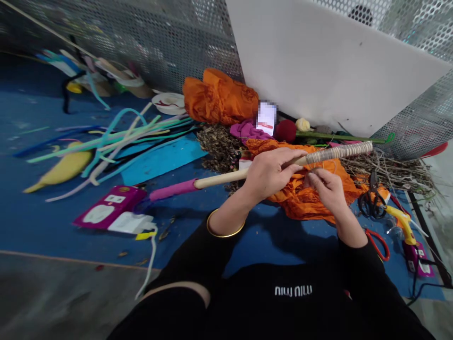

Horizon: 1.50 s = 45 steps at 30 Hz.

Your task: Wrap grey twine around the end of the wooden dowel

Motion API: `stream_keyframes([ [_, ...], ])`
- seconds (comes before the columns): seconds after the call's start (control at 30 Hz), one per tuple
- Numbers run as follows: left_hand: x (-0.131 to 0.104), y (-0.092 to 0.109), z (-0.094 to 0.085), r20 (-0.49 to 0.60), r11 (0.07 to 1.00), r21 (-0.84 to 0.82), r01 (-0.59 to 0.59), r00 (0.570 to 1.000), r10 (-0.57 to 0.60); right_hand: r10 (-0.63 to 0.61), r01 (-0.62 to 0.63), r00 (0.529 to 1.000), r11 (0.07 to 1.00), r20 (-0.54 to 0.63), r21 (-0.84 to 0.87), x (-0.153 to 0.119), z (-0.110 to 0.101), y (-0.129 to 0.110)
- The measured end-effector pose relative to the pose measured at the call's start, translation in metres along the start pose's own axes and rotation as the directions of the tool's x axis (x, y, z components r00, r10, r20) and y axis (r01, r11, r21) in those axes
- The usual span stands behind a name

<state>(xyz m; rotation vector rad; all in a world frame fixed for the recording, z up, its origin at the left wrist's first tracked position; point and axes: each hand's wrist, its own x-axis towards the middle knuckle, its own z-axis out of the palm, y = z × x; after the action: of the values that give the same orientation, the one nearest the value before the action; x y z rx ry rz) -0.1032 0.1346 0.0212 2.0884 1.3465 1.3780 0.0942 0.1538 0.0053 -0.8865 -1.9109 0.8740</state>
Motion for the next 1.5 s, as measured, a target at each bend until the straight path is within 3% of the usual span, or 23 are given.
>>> stream_keyframes([
  [0.03,0.0,-0.001,0.001,-0.003,1.0,0.0,0.015,1.0,-0.015,-0.092,0.085,0.992,0.993,-0.084,-0.084,-0.003,-0.001,-0.004],
  [0.1,0.0,-0.002,0.003,0.005,1.0,0.002,0.027,1.0,-0.027,-0.299,0.263,0.933,0.946,-0.199,-0.188,-0.007,-0.004,-0.01],
  [0.17,0.0,-0.002,0.006,0.019,1.0,0.005,0.024,1.0,-0.024,-0.434,0.408,0.876,0.899,-0.209,-0.156,-0.009,-0.005,-0.012],
  [0.23,0.0,-0.003,0.01,0.03,1.0,0.017,0.023,0.999,-0.023,-0.465,0.47,0.869,0.883,-0.169,-0.014,-0.009,-0.002,-0.009],
  [0.33,-0.001,-0.002,0.013,0.038,0.998,0.049,0.029,0.999,-0.031,-0.376,0.409,0.91,0.884,-0.178,0.225,-0.007,0.008,-0.002],
  [0.4,-0.001,-0.001,0.016,0.05,0.998,0.06,0.027,0.998,-0.03,-0.262,0.337,0.929,0.89,-0.261,0.306,-0.009,0.014,-0.001],
  [0.53,-0.001,0.002,0.023,0.06,0.995,0.094,0.03,0.998,-0.035,-0.037,0.146,0.939,0.944,-0.342,0.297,-0.018,0.022,-0.01],
  [0.63,-0.004,0.003,0.029,0.037,0.986,0.166,0.024,0.999,-0.031,0.028,0.053,0.943,0.971,-0.331,0.233,-0.025,0.023,-0.018],
  [0.77,-0.007,0.003,0.034,0.006,0.975,0.221,0.008,1.0,-0.009,0.014,0.07,0.93,0.974,-0.367,0.215,-0.03,0.027,-0.022],
  [1.0,-0.003,0.001,0.042,0.041,0.971,0.207,0.119,0.991,-0.13,-0.017,0.075,0.921,0.988,-0.389,0.135,-0.029,0.037,-0.023],
  [1.17,-0.002,-0.003,0.039,0.028,0.955,0.282,0.094,0.994,-0.107,-0.171,0.173,0.962,0.985,-0.215,-0.008,-0.021,0.023,-0.03],
  [1.33,0.0,-0.007,0.033,0.062,0.934,0.351,0.071,0.993,-0.099,-0.354,0.348,0.935,0.927,-0.025,-0.137,-0.018,0.009,-0.032],
  [1.4,0.001,-0.008,0.031,0.08,0.928,0.369,0.048,0.993,-0.083,-0.357,0.351,0.934,0.924,-0.008,-0.152,-0.017,0.004,-0.033],
  [1.5,0.001,-0.008,0.03,0.083,0.919,0.391,0.044,0.993,-0.083,-0.331,0.316,0.94,0.936,-0.083,-0.154,-0.017,-0.007,-0.033],
])
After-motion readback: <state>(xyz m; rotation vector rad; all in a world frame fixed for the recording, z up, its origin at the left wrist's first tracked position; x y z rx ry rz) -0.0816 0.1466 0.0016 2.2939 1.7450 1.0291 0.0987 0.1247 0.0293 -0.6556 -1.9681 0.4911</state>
